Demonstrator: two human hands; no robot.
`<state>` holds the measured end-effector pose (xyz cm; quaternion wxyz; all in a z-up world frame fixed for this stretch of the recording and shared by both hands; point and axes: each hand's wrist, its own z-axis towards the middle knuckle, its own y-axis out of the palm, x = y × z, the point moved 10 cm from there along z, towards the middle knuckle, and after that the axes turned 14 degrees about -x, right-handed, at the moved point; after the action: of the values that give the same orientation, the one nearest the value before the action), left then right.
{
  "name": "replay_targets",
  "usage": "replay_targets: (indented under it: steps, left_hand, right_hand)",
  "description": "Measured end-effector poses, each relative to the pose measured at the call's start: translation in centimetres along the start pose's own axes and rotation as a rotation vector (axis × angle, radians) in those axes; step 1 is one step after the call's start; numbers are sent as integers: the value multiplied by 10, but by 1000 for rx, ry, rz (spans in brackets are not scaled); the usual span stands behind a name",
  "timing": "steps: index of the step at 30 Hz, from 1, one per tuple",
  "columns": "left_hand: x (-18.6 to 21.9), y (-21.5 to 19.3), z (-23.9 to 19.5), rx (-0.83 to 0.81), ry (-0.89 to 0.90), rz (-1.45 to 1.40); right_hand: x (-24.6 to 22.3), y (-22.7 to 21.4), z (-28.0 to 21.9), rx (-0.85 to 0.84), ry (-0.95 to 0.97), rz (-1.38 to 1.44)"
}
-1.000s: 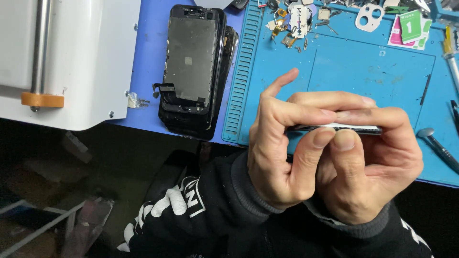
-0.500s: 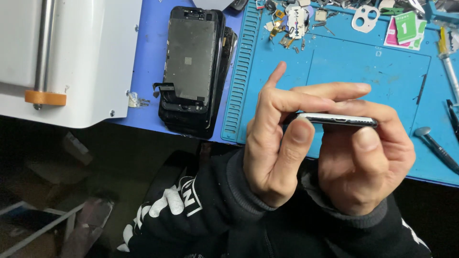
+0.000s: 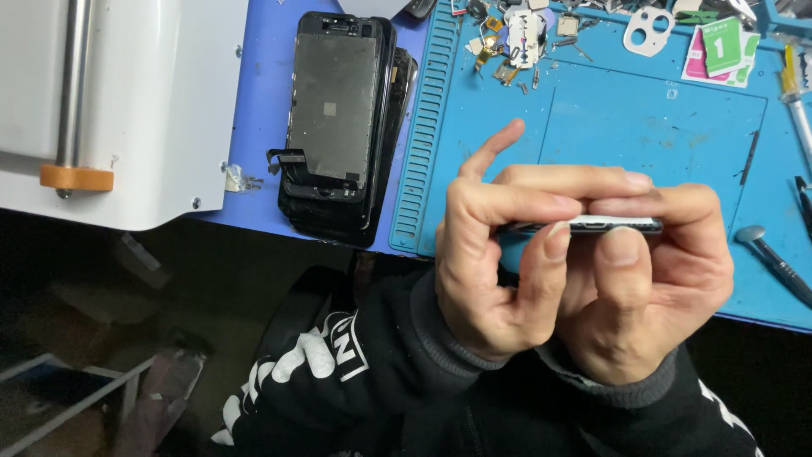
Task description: The recorder is prying open and cleaning the edges of a smartphone using a metal pry tool.
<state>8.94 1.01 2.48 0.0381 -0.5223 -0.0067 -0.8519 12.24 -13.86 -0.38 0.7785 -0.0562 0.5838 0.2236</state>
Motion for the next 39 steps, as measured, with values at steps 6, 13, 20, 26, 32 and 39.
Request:
replay_targets:
  steps: [6,13,20,26,32,39]
  left_hand:
    - [0,0,0,-5,-1,-10]
    - [2,-8,5,-23,-37,-63]
    - [-5,-3,2,-28,-83,-106]
    - [2,-3,7,23,-18,40]
    - [4,-2,6,35,14,33]
    - [4,-5,13,20,1,20]
  right_hand:
    - [-3,7,6,-19,8,76]
    - [2,4,4,7,-33,13]
    - [3,3,7,47,6,116]
    - [-3,7,3,18,-41,-38]
    - [-9,13,4,39,-14,-105]
    - [0,9,4,72,-8,-53]
